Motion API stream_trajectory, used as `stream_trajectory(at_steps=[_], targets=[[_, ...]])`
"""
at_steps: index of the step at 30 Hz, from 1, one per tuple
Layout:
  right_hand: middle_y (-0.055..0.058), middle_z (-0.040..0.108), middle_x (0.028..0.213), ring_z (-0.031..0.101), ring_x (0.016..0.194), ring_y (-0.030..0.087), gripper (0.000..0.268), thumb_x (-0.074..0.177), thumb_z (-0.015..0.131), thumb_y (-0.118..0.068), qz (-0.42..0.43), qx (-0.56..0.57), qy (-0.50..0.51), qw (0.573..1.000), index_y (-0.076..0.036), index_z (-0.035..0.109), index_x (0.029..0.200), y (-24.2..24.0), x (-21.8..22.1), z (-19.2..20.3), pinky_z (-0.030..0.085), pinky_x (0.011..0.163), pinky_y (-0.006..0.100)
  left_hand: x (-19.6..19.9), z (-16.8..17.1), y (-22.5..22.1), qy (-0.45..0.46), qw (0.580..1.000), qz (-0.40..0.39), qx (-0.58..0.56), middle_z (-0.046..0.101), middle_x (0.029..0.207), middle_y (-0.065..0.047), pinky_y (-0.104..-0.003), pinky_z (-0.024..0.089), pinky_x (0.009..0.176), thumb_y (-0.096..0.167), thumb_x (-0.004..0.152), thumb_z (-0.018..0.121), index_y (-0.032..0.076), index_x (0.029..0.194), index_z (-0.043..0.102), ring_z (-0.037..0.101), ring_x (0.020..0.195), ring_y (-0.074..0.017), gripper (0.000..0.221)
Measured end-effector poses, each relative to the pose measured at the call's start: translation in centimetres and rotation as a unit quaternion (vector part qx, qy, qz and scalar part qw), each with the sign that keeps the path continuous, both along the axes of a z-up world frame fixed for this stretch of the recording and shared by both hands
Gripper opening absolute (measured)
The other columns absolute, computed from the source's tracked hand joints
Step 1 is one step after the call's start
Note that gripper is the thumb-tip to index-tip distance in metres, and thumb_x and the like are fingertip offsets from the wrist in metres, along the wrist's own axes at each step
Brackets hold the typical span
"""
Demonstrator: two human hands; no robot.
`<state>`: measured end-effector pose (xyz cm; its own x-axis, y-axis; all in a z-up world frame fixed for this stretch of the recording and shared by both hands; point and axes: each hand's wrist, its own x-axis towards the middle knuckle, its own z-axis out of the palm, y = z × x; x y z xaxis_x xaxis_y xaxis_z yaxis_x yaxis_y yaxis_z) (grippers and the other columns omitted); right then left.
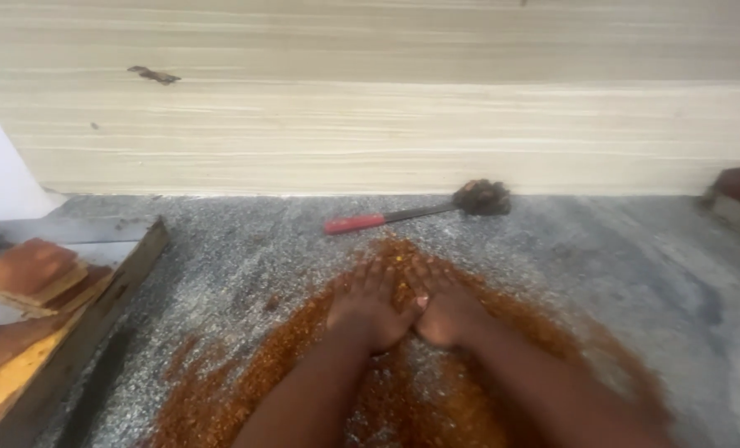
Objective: Crumbling slices of cake into small pieces by hand on a countertop.
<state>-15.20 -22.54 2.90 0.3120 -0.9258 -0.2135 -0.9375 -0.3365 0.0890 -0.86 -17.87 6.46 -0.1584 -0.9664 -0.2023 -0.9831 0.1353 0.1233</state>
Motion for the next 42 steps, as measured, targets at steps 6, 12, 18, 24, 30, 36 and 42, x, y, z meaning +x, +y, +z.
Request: stream_trajectory(at_steps=[6, 12, 18, 24, 30, 36, 42], targets=[[0.007, -0.009, 0.17, -0.006, 0.158, 0.024, 0.073, 0.104, 0.032, -0.049, 0.065, 0.041, -0.055, 0.996, -0.012, 0.004, 0.161, 5.6, -2.8, -0.6, 0.001, 0.129, 0.043, 0.3, 3.0, 8.2, 0.019, 0.995, -0.029, 0.093, -0.014, 0.17, -0.008, -0.055, -0.001, 0.126, 0.071, 0.096, 0.023, 0.015, 0.162, -0.001, -0.011, 0.158, -0.0291, 0.089], [0.006, -0.016, 0.17, -0.011, 0.157, 0.023, 0.082, 0.102, 0.035, -0.053, 0.098, 0.115, -0.017, 0.988, -0.012, -0.006, 0.16, 15.1, -4.3, 3.7, -0.002, 0.127, 0.045, 3.6, -0.1, 14.9, -0.038, 0.98, -0.149, 0.124, -0.019, 0.169, -0.011, -0.054, -0.011, 0.123, 0.073, 0.092, 0.027, 0.014, 0.161, -0.003, -0.021, 0.156, -0.0302, 0.095], [0.011, -0.025, 0.167, -0.019, 0.155, 0.033, 0.087, 0.101, 0.026, -0.065, -0.065, 0.056, -0.017, 0.996, -0.013, -0.011, 0.161, 8.1, -5.1, 2.4, -0.007, 0.126, 0.053, 4.6, -2.7, 12.3, -0.064, 0.947, -0.123, -0.289, -0.014, 0.161, -0.021, -0.059, -0.009, 0.119, 0.075, 0.099, 0.016, 0.007, 0.156, -0.004, -0.014, 0.15, -0.0412, 0.091], [0.003, -0.016, 0.169, -0.009, 0.157, 0.026, 0.08, 0.101, 0.02, -0.061, -0.036, -0.012, -0.073, 0.997, -0.015, -0.006, 0.161, -1.1, -2.8, -0.8, 0.005, 0.126, 0.051, 1.7, 0.7, 5.5, 0.02, 0.998, -0.063, -0.024, -0.014, 0.171, -0.009, -0.054, -0.012, 0.123, 0.071, 0.095, 0.021, 0.019, 0.161, 0.003, -0.013, 0.157, -0.0283, 0.086], [-0.003, -0.007, 0.171, 0.003, 0.157, 0.023, 0.066, 0.103, 0.019, -0.054, 0.045, 0.018, -0.094, 0.994, -0.024, 0.01, 0.161, 0.0, -3.6, -1.2, 0.01, 0.129, 0.047, -0.4, 1.3, 4.5, -0.01, 0.994, -0.098, 0.05, 0.001, 0.17, -0.008, -0.053, -0.007, 0.125, 0.074, 0.093, 0.027, 0.018, 0.162, 0.005, 0.0, 0.156, -0.0307, 0.092], [0.004, -0.014, 0.17, -0.007, 0.157, 0.026, 0.077, 0.103, 0.022, -0.06, 0.126, 0.043, -0.054, 0.99, -0.015, -0.002, 0.161, 9.3, -6.7, 1.0, 0.001, 0.126, 0.047, 2.2, 0.5, 11.2, -0.034, 0.981, -0.173, 0.078, -0.006, 0.171, -0.011, -0.054, -0.012, 0.124, 0.072, 0.096, 0.022, 0.012, 0.159, 0.009, -0.009, 0.158, -0.0289, 0.088], [0.0, -0.021, 0.17, -0.016, 0.157, 0.034, 0.086, 0.101, 0.027, -0.067, -0.012, 0.153, 0.097, 0.983, -0.025, -0.013, 0.164, 14.9, -6.6, 5.6, -0.004, 0.125, 0.056, 3.9, 1.4, 14.6, -0.083, 0.98, -0.126, 0.131, -0.017, 0.17, -0.008, -0.061, -0.017, 0.12, 0.073, 0.093, 0.013, 0.014, 0.161, -0.006, -0.019, 0.157, -0.0285, 0.092]])
